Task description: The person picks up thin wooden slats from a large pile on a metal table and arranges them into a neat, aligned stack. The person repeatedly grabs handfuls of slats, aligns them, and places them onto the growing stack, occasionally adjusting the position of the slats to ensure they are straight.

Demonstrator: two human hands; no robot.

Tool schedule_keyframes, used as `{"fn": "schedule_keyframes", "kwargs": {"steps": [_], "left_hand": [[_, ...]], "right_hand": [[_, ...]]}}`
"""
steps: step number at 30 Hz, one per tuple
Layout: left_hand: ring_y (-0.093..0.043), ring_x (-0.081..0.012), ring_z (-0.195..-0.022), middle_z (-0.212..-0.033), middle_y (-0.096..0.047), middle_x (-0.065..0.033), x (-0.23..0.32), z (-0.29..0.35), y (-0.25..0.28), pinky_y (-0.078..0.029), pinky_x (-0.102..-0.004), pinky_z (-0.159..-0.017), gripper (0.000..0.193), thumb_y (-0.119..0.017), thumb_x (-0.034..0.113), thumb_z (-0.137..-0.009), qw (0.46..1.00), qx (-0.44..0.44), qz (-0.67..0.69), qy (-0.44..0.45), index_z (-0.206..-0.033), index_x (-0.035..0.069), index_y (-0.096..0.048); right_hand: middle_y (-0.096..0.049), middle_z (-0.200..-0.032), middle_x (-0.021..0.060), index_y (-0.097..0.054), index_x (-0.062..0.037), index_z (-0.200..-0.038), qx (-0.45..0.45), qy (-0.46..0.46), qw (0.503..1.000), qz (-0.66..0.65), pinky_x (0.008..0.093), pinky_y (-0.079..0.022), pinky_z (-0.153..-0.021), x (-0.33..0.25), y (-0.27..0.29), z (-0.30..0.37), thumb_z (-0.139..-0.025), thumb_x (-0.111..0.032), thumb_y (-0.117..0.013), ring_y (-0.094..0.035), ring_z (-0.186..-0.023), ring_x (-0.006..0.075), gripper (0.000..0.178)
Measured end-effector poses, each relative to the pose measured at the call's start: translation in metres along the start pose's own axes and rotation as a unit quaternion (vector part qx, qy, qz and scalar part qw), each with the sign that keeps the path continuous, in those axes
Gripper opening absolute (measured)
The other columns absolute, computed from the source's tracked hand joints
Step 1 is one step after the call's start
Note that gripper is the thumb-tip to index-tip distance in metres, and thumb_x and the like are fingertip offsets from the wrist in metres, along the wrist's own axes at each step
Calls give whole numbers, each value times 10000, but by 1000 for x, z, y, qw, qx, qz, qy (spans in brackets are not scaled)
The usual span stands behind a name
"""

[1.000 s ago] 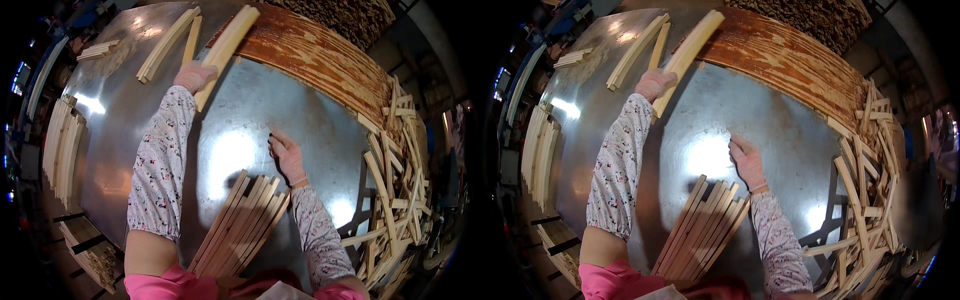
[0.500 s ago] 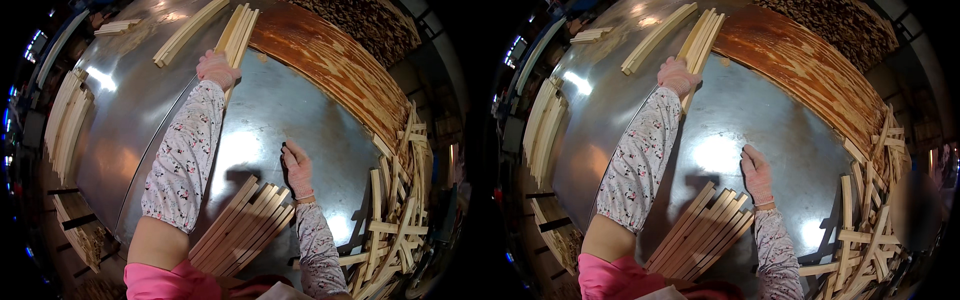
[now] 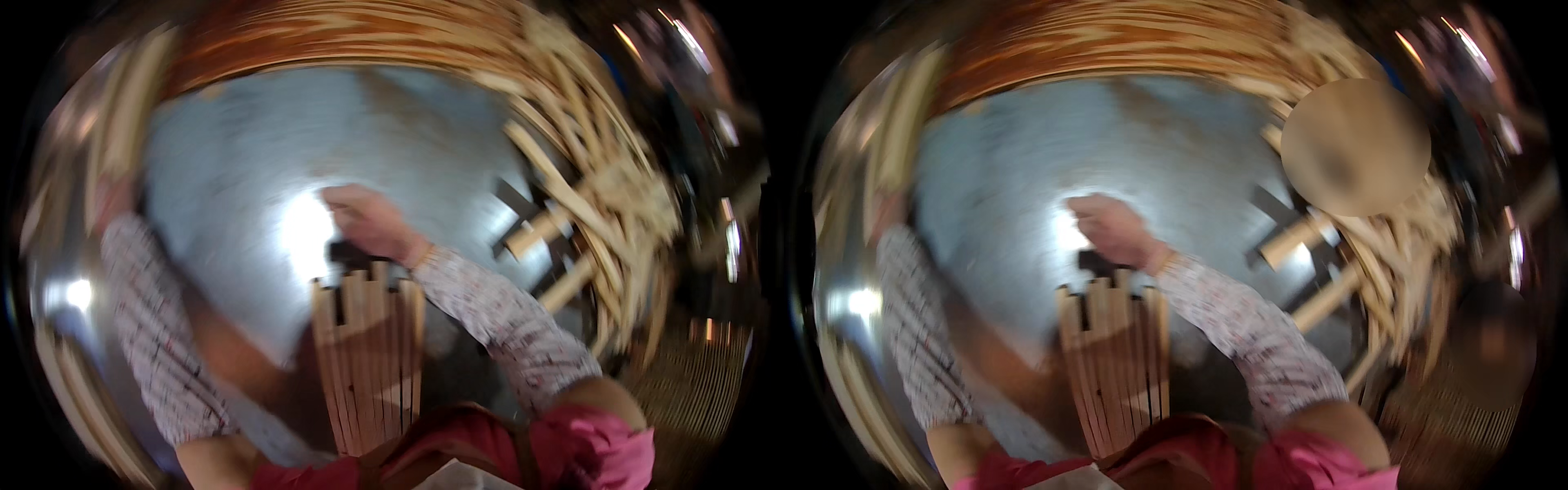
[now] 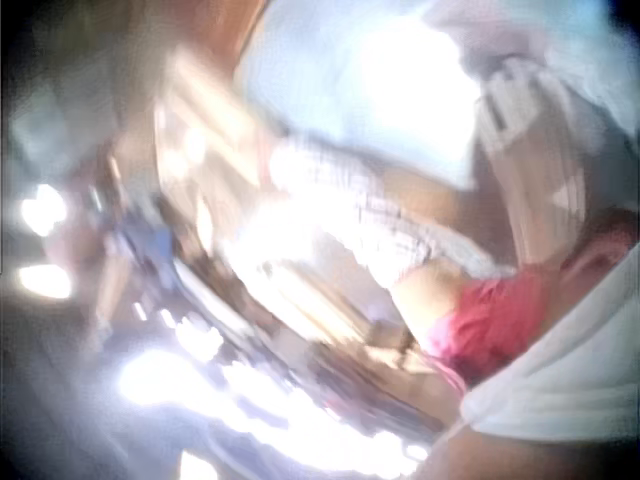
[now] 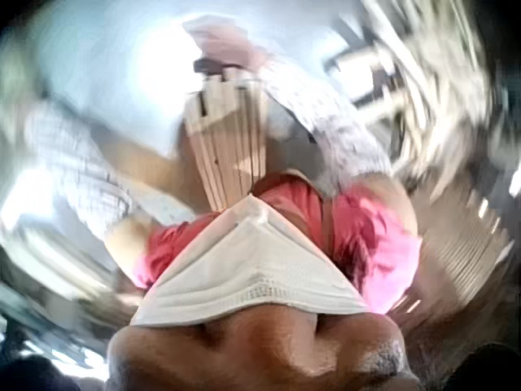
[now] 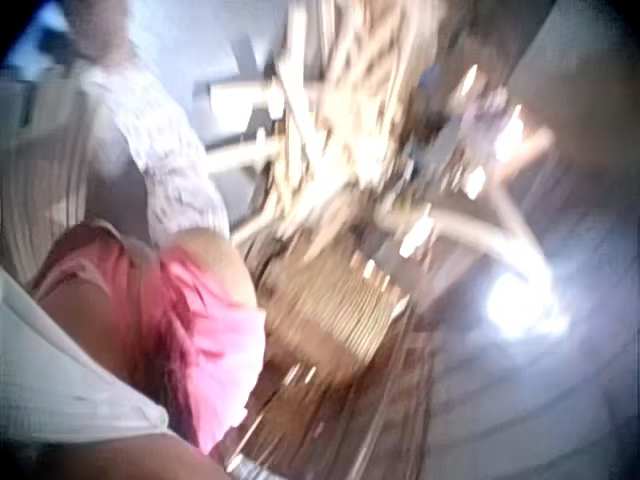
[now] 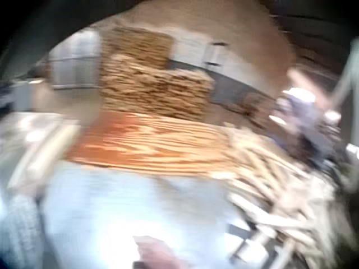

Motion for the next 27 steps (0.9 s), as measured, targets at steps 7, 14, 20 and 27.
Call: {"fn": "schedule_keyframes", "kwargs": {"steps": [7, 14, 20, 27], "left_hand": [[-550, -414, -1440, -1581, -558, -208, -45, 23, 30, -459, -501, -1194, 670, -623, 387, -1068, 925, 92, -350, -117, -1644, 107, -427], [-507, -385, -1487, -1604, -492, -267, -59, 329, -2, -387, -465, -1272, 642, -705, 141, -1027, 913, -164, 215, -306, -1569, -90, -450], [-494, -399, -1493, -1579, -525, -267, -3, 448, -19, -406, -455, -1249, 651, -702, 178, -970, 920, -152, 126, -340, -1529, -98, -516], [-548, -418, -1436, -1515, -603, -268, 244, 484, -65, -412, -458, -1226, 589, -666, 339, -1003, 854, -198, 152, -456, -1434, -59, -620]], "right_hand": [[-745, -1236, 189, -723, -79, -1372, -18, -63, 996, -61, 510, -535, -1068, -15, 5, 2, -1012, -317, -602, -700, -1173, 405, 448], [-705, -1331, 203, -666, -101, -1436, 93, -50, 952, 286, 512, -494, -1124, -52, 186, 153, -906, -230, -658, -647, -1269, 361, 546], [-636, -1432, 219, -549, -115, -1529, 70, -178, 789, 585, 526, -413, -1212, 45, 360, 334, -831, -279, -772, -563, -1378, 435, 752], [-697, -1189, 125, -693, -177, -1338, -86, -112, 845, 515, 489, -543, -984, 15, 341, 298, -873, -215, -752, -640, -1225, 333, 470]]}}
Point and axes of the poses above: each hand's wrist, its own z-axis away from the middle knuckle, its own y-axis out of the back of the hand, x = y × z, the point moved 7 cm from there along -z, towards the middle knuckle
